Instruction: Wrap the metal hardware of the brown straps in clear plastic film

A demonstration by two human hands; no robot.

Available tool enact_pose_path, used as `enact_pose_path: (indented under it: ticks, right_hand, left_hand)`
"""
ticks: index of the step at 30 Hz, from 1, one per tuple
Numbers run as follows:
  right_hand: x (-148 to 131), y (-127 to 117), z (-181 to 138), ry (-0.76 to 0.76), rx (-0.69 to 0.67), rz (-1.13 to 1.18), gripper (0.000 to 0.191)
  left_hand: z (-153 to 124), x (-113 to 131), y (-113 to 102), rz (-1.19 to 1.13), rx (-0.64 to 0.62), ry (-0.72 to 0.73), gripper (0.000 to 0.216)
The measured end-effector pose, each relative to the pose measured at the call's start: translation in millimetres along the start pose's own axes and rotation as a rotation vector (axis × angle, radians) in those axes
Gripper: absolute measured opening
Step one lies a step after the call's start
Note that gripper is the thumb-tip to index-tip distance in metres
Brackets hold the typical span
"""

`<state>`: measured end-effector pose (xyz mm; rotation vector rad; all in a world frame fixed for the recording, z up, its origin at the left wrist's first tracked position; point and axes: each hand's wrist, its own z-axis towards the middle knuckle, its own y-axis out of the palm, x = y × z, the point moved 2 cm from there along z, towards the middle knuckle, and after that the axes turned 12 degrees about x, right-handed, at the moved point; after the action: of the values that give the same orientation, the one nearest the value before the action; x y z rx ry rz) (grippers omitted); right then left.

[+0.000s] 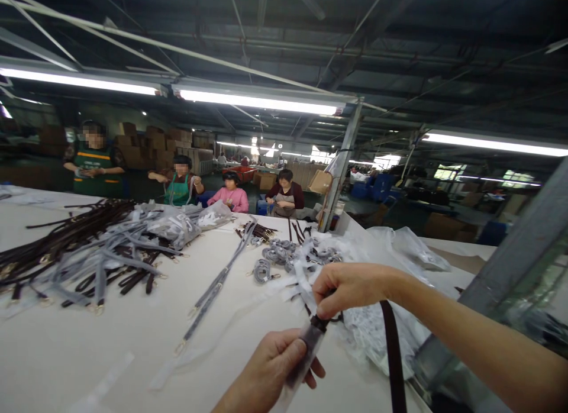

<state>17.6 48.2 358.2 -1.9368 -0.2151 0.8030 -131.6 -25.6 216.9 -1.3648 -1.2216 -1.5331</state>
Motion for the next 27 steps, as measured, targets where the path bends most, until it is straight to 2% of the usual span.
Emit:
enact_pose_path:
  ticks: [7,11,13,16,18,21,23,25,27]
  right_hand:
    - [3,12,2,0.0,-0.016,-0.064,0.015]
    - [-3,19,6,-0.002,-0.018,-0.094,0.009]
    - [-5,22,7,0.012,-0.041,-0.052,0.007]
    - [3,30,7,0.037,-0.13,0.099,0.019]
    - [17,40,6,0.065,-0.231,0.311,0.034]
    - [49,68,8,0.163,-0.441,0.642,0.059]
    - [70,88,10,0.218,-0.544,0.71,0.068]
    - [83,101,11,0.223,-0.529,0.732,0.069]
    - [86,103,8,0.195,-0.442,0.782,0.066]
  left_hand:
    - [0,3,9,0.005,0.043,-0.005,0.063]
    - [1,0,13,-0.009,0.004,-0.052,0.052]
    - [0,-3,10,-0.058,0.008,-0.089,0.04]
    - [-6,-4,-3,-0.108,0.049,-0.113,0.024]
    - [-12,-5,-14,-0.095,0.051,-0.123,0.02]
    - [-23,-9,-29,-0.053,0.039,-0.155,0.02]
    - [-29,-15,-36,-0.031,0.042,-0.195,0.019]
    - [-34,-21,-41,-0.007,0.045,-0.231,0.017]
    - [-37,-24,-43,0.02,0.043,-0.241,0.016]
